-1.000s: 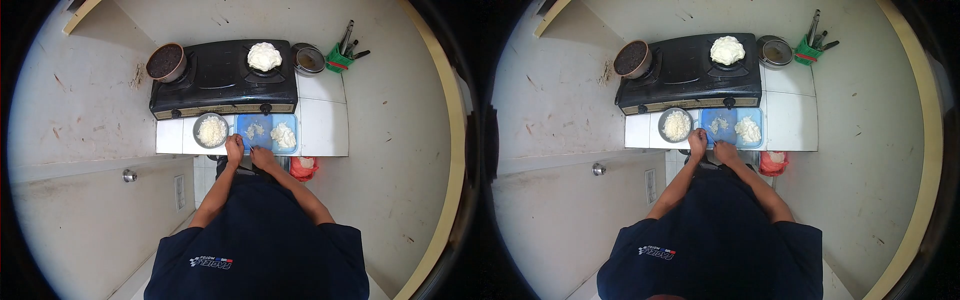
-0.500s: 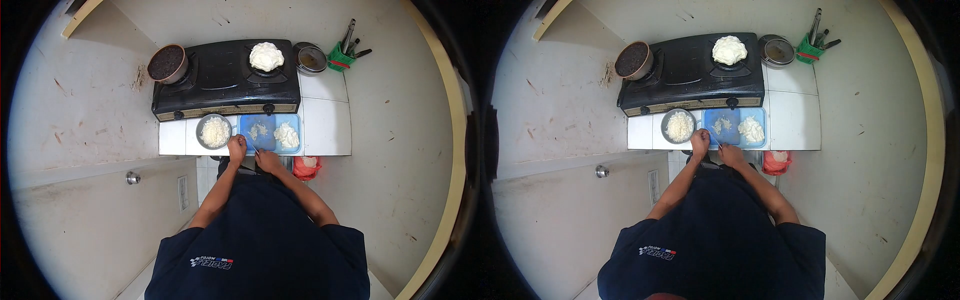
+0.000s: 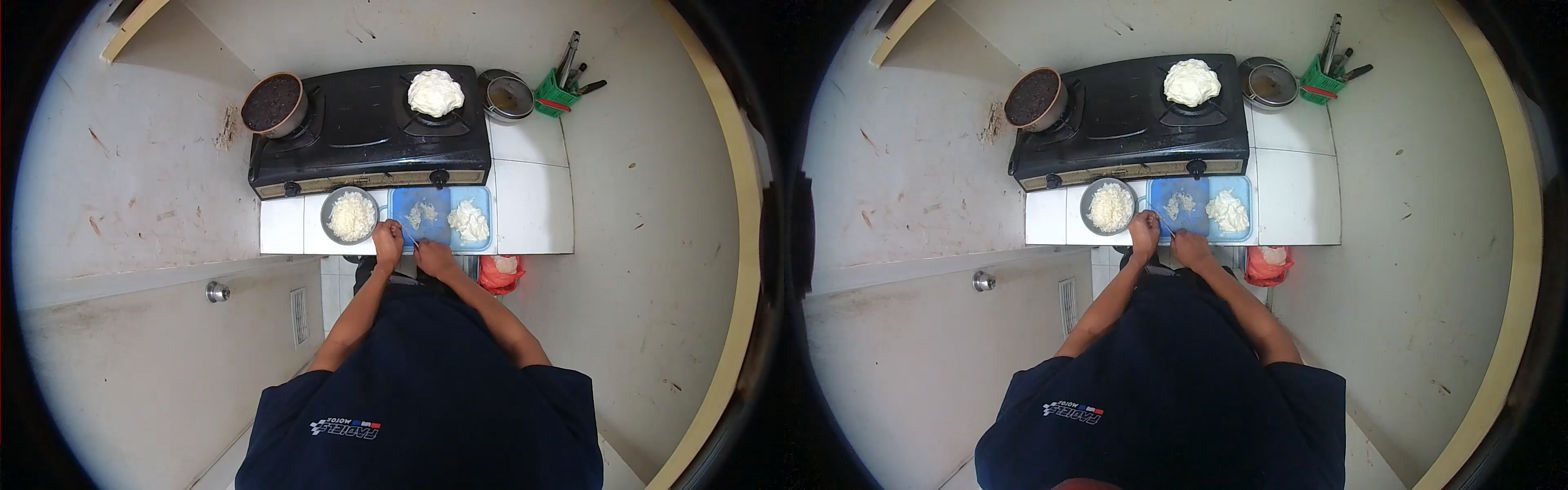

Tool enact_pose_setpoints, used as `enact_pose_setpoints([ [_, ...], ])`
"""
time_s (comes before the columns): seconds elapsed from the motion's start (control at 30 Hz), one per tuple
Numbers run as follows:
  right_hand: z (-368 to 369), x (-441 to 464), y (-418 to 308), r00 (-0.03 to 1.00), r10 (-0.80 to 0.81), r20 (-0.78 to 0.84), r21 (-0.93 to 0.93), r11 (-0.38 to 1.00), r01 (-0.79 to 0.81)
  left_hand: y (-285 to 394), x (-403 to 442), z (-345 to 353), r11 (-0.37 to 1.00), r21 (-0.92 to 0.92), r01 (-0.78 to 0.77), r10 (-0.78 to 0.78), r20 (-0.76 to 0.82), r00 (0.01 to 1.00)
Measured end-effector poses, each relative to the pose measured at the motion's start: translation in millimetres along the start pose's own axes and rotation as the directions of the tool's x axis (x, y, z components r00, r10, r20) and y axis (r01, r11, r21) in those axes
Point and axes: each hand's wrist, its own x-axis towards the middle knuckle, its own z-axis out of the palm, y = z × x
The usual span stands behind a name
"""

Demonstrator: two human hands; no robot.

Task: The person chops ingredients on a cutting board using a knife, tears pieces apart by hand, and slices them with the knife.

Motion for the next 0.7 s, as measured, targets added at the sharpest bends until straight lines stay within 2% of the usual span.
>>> enact_pose_setpoints([
  [0.1,-1,-9,6,1.0,-0.019,-0.014,0.0,1.0,0.019,-2,-3,4,0.999,-0.013,-0.035,0.035,-0.041,0.999],
  [0.17,-10,-17,8,1.0,0.011,0.018,0.0,1.0,-0.011,3,-4,3,0.995,-0.082,0.05,-0.053,-0.041,0.998],
  [0.3,-14,-17,8,0.997,0.068,0.026,0.003,0.998,-0.068,1,-4,4,0.994,-0.083,0.069,-0.071,-0.024,0.997],
  [0.57,-32,-21,-5,0.982,0.079,0.173,0.002,0.997,-0.081,2,-4,0,0.998,-0.052,0.045,-0.047,-0.028,0.998],
  [0.7,-21,-18,-1,0.996,0.023,0.084,0.051,0.998,-0.028,2,-4,-1,0.996,-0.073,0.051,-0.051,-0.002,0.999],
])
